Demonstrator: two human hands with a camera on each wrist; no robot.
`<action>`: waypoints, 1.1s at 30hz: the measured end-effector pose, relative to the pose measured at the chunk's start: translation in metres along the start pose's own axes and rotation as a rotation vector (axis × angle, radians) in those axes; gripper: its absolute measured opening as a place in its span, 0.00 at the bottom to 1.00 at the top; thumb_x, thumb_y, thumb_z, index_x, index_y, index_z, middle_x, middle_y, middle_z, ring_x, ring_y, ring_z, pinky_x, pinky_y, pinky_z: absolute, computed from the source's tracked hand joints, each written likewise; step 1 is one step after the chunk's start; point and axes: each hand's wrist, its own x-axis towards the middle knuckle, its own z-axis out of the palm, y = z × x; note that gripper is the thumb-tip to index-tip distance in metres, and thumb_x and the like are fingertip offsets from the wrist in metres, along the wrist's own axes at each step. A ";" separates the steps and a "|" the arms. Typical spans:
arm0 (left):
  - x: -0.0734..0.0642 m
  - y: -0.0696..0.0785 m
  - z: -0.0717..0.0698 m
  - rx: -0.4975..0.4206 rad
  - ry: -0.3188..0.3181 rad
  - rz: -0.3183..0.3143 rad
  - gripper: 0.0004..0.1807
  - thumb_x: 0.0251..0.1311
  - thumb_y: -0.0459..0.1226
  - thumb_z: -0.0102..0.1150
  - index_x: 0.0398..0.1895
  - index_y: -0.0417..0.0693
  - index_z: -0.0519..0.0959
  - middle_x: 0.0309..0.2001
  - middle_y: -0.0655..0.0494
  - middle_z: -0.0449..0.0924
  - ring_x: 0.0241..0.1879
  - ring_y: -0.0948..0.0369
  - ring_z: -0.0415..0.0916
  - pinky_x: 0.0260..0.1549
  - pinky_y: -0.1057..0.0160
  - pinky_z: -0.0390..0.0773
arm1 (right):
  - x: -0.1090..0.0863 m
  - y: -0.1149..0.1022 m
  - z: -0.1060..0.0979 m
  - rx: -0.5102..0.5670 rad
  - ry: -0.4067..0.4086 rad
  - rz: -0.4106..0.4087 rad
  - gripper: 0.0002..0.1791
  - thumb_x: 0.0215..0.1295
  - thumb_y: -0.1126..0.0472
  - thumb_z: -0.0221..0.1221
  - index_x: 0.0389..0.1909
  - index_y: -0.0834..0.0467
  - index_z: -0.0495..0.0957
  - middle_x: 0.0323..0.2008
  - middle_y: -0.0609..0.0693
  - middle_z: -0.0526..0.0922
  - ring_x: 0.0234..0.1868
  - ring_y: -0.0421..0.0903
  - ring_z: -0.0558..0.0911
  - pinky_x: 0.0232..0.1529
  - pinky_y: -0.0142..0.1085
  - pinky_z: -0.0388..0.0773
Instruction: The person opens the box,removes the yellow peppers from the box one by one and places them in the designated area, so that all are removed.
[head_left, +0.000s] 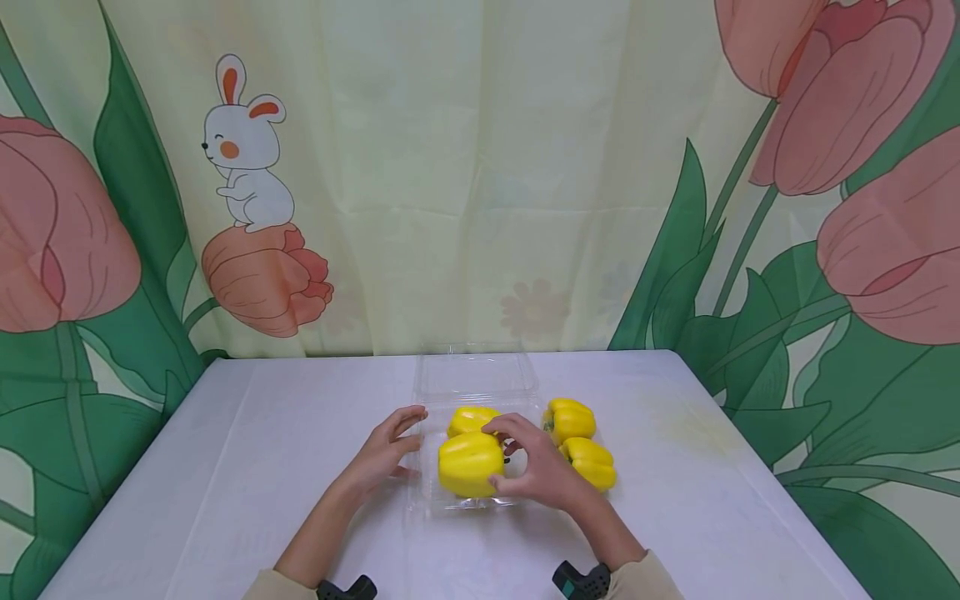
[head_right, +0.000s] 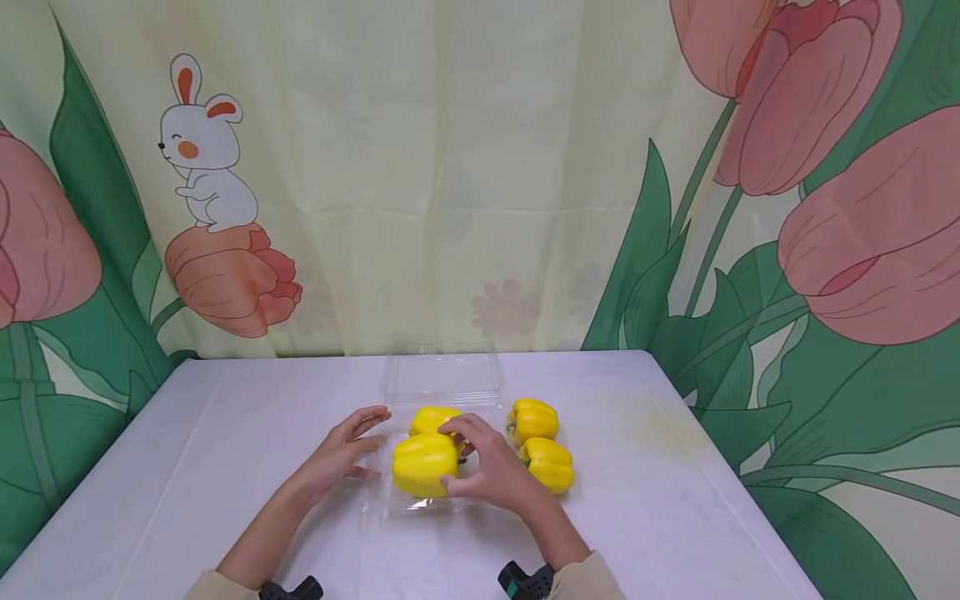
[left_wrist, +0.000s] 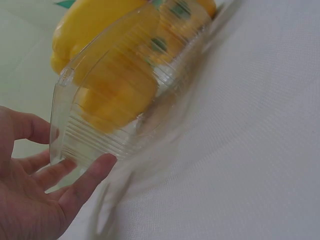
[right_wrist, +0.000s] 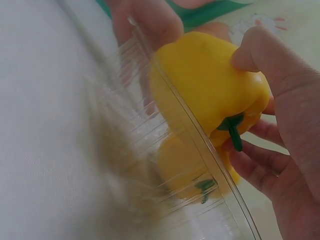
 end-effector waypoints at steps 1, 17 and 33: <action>0.000 0.000 0.000 0.001 0.001 0.000 0.27 0.66 0.33 0.50 0.69 0.51 0.64 0.71 0.48 0.63 0.59 0.43 0.72 0.36 0.50 0.85 | 0.000 0.000 0.000 -0.001 0.001 0.001 0.30 0.47 0.60 0.68 0.56 0.48 0.73 0.55 0.41 0.75 0.48 0.37 0.77 0.47 0.35 0.82; 0.001 -0.001 -0.002 -0.023 -0.017 0.015 0.27 0.66 0.32 0.49 0.69 0.49 0.64 0.72 0.46 0.62 0.59 0.43 0.71 0.35 0.51 0.85 | -0.004 0.000 -0.010 -0.005 0.029 -0.015 0.31 0.47 0.62 0.69 0.56 0.48 0.74 0.56 0.43 0.75 0.50 0.39 0.77 0.47 0.35 0.83; 0.002 -0.001 -0.002 -0.025 -0.026 0.017 0.27 0.66 0.32 0.49 0.69 0.49 0.64 0.72 0.47 0.62 0.59 0.43 0.71 0.35 0.52 0.85 | -0.007 -0.001 -0.017 -0.049 0.066 -0.009 0.32 0.46 0.62 0.70 0.57 0.48 0.74 0.56 0.45 0.76 0.49 0.39 0.77 0.47 0.35 0.83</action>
